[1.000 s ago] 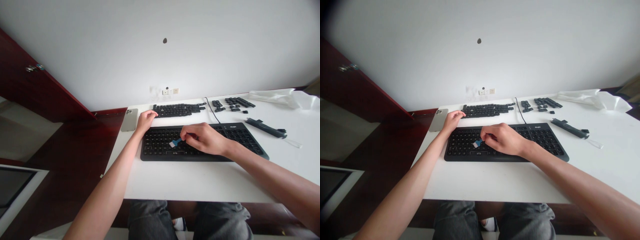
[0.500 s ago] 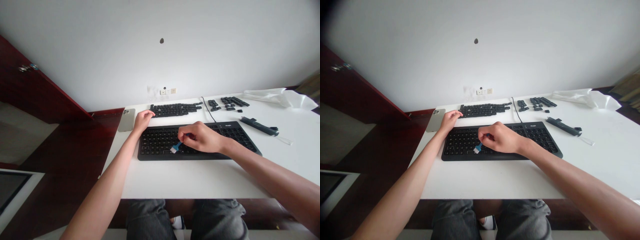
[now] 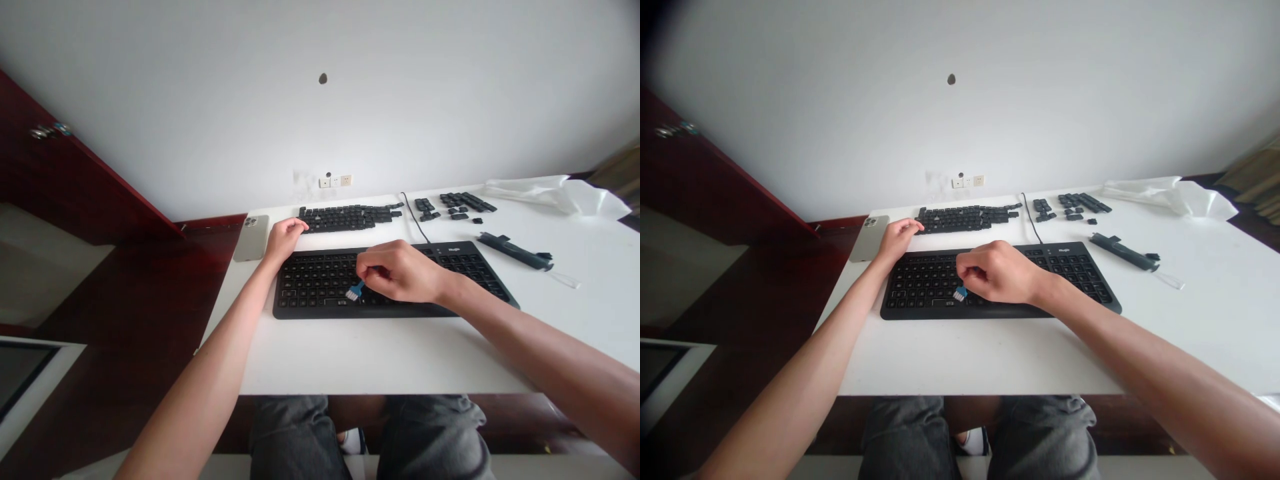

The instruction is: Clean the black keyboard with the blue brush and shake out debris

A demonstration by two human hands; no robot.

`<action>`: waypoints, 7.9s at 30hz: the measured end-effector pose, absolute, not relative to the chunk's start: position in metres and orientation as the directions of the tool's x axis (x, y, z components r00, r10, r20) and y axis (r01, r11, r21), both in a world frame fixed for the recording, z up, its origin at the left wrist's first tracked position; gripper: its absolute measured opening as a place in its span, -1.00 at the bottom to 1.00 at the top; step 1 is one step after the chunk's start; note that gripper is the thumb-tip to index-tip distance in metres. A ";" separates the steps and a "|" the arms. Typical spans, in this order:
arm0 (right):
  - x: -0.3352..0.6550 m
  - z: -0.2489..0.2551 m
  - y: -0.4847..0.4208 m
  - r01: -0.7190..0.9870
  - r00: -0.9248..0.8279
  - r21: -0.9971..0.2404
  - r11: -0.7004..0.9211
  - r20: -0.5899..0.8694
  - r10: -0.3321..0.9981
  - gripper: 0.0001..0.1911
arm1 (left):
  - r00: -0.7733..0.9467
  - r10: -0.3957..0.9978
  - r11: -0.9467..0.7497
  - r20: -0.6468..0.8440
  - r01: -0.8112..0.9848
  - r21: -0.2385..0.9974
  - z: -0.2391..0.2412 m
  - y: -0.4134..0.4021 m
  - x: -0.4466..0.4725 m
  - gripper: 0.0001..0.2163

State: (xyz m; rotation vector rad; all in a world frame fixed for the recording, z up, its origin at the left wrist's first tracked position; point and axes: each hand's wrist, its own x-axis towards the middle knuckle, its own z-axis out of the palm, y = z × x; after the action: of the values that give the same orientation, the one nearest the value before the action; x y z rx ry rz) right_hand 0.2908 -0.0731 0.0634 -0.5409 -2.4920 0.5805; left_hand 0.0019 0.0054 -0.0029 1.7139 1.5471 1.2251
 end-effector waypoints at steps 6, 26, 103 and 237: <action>0.289 0.063 -0.075 0.223 -0.779 -0.504 0.835 0.423 0.463 -0.81 | -0.069 0.960 -0.204 0.272 0.491 0.847 0.000 0.003 0.003 -0.81; 0.287 0.062 -0.078 0.196 -0.782 -0.538 0.820 0.419 0.462 -0.81 | -0.064 0.960 -0.209 0.274 0.490 0.846 0.000 0.003 0.004 -0.81; 0.290 0.063 -0.076 0.252 -0.784 -0.573 0.780 0.351 0.511 -0.71 | -0.049 0.960 -0.221 0.275 0.469 0.855 0.002 0.000 0.005 -0.83; 0.229 0.133 -0.069 0.381 -0.923 -0.403 0.832 -0.114 0.368 -0.65 | -0.042 0.954 -0.249 0.297 0.442 0.862 -0.003 0.002 0.002 -0.81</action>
State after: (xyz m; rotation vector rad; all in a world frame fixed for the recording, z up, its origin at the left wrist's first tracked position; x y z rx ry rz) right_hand 0.2294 -0.0688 0.1335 -0.6210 -3.0366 0.6789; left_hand 0.0017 0.0022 -0.0034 1.7110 1.4762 1.2626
